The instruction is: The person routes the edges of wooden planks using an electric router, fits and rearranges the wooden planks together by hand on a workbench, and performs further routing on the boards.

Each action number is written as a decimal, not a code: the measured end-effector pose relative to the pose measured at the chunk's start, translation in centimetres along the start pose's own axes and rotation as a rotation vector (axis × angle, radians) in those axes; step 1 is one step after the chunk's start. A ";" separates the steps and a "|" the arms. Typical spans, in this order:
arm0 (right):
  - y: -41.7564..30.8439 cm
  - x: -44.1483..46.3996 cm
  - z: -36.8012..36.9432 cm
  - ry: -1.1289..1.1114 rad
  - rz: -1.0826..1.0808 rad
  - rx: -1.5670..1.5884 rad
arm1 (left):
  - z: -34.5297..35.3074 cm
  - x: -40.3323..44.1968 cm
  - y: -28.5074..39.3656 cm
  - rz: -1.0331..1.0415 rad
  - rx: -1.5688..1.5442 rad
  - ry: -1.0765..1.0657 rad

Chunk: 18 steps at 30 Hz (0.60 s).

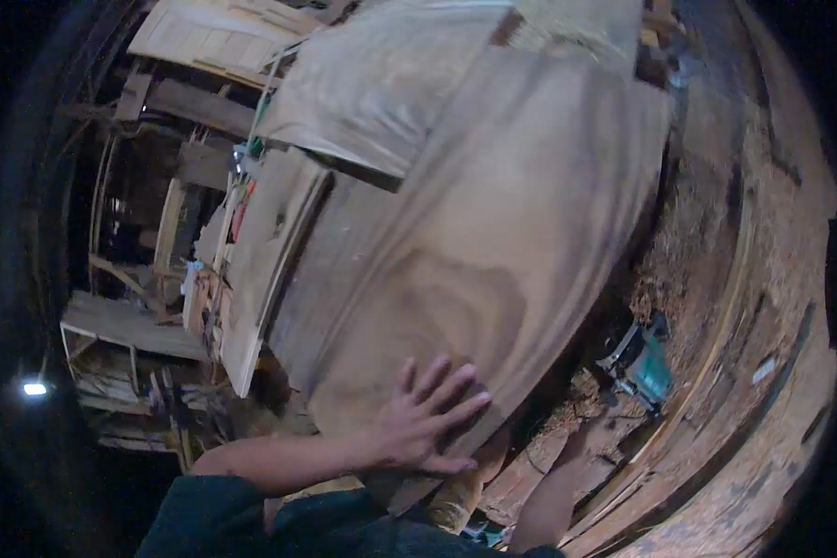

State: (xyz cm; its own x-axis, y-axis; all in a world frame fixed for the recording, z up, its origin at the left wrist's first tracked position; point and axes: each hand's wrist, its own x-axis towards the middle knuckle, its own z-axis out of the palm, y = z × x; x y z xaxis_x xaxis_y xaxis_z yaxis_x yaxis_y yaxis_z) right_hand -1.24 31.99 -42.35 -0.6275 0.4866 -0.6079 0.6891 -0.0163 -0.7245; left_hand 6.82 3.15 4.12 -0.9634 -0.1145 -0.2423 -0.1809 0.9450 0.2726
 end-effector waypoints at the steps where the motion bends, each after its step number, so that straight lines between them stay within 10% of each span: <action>1: -0.6 -2.2 -1.7 -0.017 -0.079 -0.094 | -0.4 0.1 0.0 0.005 -0.009 -0.001; 12: -15.8 -35.3 -11.3 -0.733 -0.580 -0.586 | 1.9 -10.4 -4.3 0.053 -0.130 0.223; 18: -14.3 -42.9 -11.5 -0.702 -0.690 -0.704 | 4.5 -29.0 -14.1 -0.029 -0.113 0.317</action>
State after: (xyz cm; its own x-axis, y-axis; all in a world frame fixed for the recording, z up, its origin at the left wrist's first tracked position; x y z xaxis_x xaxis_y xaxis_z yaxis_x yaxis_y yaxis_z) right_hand 20.03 21.43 -2.14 -0.8505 -0.3785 -0.3653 0.0410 0.6446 -0.7634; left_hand 38.23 -5.51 3.08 -0.9679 -0.2473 0.0450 -0.2130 0.9020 0.3755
